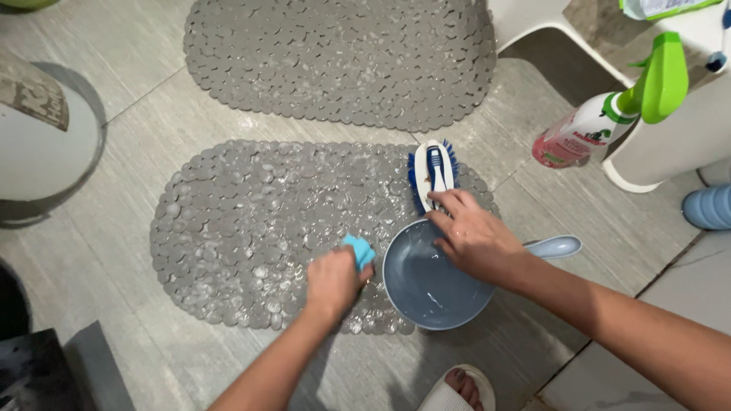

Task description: The person scrubs a gray bath mat on the floor using a blue sponge and a brush, applying cleaning solution and water from a blue scoop. They repeatedly scrub different sections of the mat, rinse the sponge, and continue cleaning until the mat appears wet and soapy.

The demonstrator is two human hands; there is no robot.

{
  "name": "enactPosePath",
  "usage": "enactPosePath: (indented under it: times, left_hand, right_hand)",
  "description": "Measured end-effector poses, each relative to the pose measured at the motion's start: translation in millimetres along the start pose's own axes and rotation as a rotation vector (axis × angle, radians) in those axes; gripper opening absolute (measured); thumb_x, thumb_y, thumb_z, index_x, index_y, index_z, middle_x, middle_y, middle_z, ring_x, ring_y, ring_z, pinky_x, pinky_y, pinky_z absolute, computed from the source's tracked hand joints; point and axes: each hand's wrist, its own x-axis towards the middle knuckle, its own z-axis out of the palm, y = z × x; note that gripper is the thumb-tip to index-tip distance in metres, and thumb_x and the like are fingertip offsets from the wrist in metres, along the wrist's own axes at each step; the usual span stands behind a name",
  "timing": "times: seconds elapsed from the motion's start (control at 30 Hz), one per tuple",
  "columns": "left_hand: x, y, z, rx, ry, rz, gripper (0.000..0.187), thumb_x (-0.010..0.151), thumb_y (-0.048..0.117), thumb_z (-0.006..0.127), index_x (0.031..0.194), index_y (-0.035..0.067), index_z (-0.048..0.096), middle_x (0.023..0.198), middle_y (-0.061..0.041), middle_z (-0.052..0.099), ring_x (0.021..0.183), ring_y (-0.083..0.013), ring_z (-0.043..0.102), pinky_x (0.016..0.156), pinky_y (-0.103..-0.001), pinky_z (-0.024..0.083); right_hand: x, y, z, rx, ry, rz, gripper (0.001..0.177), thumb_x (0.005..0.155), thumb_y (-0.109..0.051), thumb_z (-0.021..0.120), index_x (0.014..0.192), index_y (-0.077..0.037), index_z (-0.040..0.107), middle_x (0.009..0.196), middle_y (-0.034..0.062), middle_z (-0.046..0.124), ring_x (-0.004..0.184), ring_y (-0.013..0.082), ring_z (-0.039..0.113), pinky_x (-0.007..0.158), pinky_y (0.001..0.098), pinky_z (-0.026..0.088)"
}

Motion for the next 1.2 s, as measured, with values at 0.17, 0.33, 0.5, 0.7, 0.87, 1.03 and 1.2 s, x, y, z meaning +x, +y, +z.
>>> enactPosePath:
  times: [0.17,0.33,0.5,0.7,0.87,1.03,1.2]
  left_hand:
    - [122.1,3.2,-26.4,-0.002,0.223,-0.088,0.036,0.085,0.041,0.076,0.089,0.005,0.071,0.090,-0.020,0.074,0.085,-0.0389,0.072,0.076,-0.050,0.057]
    - [93.9,8.8,-25.0,-0.051,0.226,-0.094,0.041,0.084,0.039,0.076,0.094,0.000,0.068,0.090,-0.023,0.073,0.084,-0.0404,0.072,0.074,-0.052,0.057]
    - [-11.7,-3.4,7.1,0.038,-0.064,0.015,0.038,0.090,0.041,0.071,0.095,0.004,0.065,0.088,-0.018,0.072,0.082,-0.0355,0.073,0.078,-0.048,0.058]
    - [135.8,-17.2,-26.2,0.136,0.257,-0.064,0.044,0.085,0.047,0.076,0.095,0.005,0.069,0.089,-0.018,0.074,0.081,-0.0355,0.074,0.073,-0.049,0.057]
    - [108.1,-20.0,-25.2,0.057,0.335,-0.061,0.048,0.079,0.047,0.078,0.088,0.001,0.069,0.086,-0.022,0.073,0.081,-0.0401,0.073,0.070,-0.051,0.058]
    - [28.9,-31.6,-9.6,0.066,0.045,0.015,0.045,0.083,0.046,0.076,0.089,0.002,0.069,0.085,-0.021,0.073,0.080,-0.0384,0.074,0.074,-0.050,0.059]
    - [129.0,-30.1,-37.1,0.102,0.203,-0.048,0.045,0.083,0.048,0.077,0.088,0.004,0.073,0.088,-0.022,0.074,0.081,-0.0386,0.073,0.072,-0.050,0.058]
  right_hand:
    - [-2.1,-1.7,-2.0,-0.001,0.024,-0.040,0.046,0.075,-0.016,0.078,0.115,0.003,0.066,0.139,0.0164,0.053,0.128,0.0367,0.049,0.102,0.0433,0.047]
    - [-1.2,1.3,-0.9,0.008,0.036,-0.056,0.041,0.078,-0.013,0.077,0.115,0.003,0.067,0.139,0.0150,0.055,0.128,0.0353,0.050,0.101,0.0421,0.049]
    - [-1.1,2.9,-0.5,-0.002,-0.006,-0.030,0.044,0.077,-0.015,0.077,0.116,0.003,0.066,0.140,0.0151,0.053,0.129,0.0341,0.049,0.101,0.0410,0.049]
    - [1.0,-0.4,-4.4,-0.018,0.009,-0.054,0.046,0.077,-0.015,0.077,0.117,0.004,0.066,0.139,0.0165,0.053,0.129,0.0352,0.048,0.102,0.0432,0.047]
    - [0.2,4.2,1.1,0.013,-0.020,-0.020,0.039,0.080,-0.014,0.076,0.114,0.001,0.068,0.139,0.0128,0.055,0.130,0.0339,0.049,0.100,0.0414,0.049]
    - [0.6,4.9,1.3,-0.021,0.010,-0.057,0.041,0.077,-0.015,0.076,0.113,0.002,0.068,0.138,0.0142,0.055,0.128,0.0341,0.050,0.101,0.0415,0.049]
    - [-2.4,4.9,-0.1,-0.044,0.028,-0.077,0.042,0.077,-0.015,0.076,0.114,0.002,0.068,0.139,0.0150,0.055,0.128,0.0352,0.050,0.101,0.0425,0.049]
